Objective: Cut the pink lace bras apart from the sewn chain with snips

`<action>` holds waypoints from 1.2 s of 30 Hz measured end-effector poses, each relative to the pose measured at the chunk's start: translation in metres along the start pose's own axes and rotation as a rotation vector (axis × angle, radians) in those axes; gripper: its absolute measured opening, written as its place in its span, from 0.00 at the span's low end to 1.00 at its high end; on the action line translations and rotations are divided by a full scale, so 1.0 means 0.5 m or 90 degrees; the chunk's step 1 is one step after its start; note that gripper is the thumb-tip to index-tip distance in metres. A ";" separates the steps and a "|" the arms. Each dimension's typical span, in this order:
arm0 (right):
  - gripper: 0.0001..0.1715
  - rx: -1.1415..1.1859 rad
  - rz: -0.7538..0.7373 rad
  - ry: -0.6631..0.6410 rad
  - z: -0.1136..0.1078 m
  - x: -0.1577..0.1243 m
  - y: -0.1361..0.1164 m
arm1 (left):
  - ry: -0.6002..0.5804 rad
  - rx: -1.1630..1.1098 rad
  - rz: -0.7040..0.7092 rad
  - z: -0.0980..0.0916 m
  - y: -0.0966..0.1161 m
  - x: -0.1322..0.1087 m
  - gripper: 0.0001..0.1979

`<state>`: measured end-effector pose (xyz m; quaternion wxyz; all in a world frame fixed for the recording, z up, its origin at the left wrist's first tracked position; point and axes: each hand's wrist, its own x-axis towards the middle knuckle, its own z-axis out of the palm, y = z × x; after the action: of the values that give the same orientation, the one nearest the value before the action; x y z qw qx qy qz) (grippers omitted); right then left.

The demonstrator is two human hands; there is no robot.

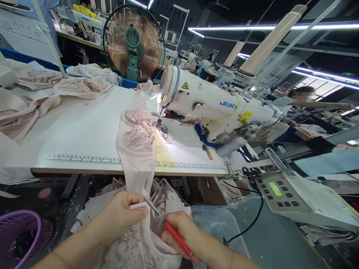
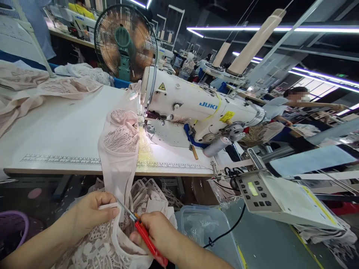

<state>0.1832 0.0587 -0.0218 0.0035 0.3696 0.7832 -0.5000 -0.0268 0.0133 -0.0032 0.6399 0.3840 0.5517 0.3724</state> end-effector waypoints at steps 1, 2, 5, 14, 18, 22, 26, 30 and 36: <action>0.21 0.008 -0.012 0.023 0.002 0.002 0.006 | 0.005 0.003 -0.001 0.000 0.001 -0.001 0.14; 0.22 0.015 -0.024 0.047 0.002 0.003 0.010 | 0.011 0.010 0.000 0.000 0.002 -0.003 0.15; 0.24 0.022 -0.073 0.145 -0.017 -0.001 -0.001 | 0.034 0.049 0.018 -0.002 0.004 -0.009 0.15; 0.24 -0.080 -0.162 0.150 -0.034 -0.071 -0.102 | 0.102 0.040 0.198 -0.011 0.009 -0.037 0.12; 0.26 -0.173 -0.177 0.130 -0.046 -0.049 -0.092 | 0.054 0.023 0.233 -0.016 0.007 -0.049 0.08; 0.26 -0.286 -0.181 0.121 -0.080 -0.026 -0.076 | 0.045 0.063 0.267 -0.022 0.006 -0.062 0.06; 0.24 -0.345 -0.177 0.069 -0.094 -0.023 -0.072 | 0.013 0.075 0.266 -0.028 0.006 -0.068 0.05; 0.21 -0.384 -0.188 0.054 -0.097 -0.025 -0.073 | 0.001 0.062 0.258 -0.028 0.010 -0.065 0.06; 0.19 -0.399 -0.180 0.047 -0.107 -0.029 -0.078 | -0.015 0.089 0.261 -0.031 0.017 -0.060 0.07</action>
<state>0.1905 0.0836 0.0407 0.0192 0.2559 0.9419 -0.2166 -0.0459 -0.0089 0.0156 0.5291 0.5359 0.4791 0.4510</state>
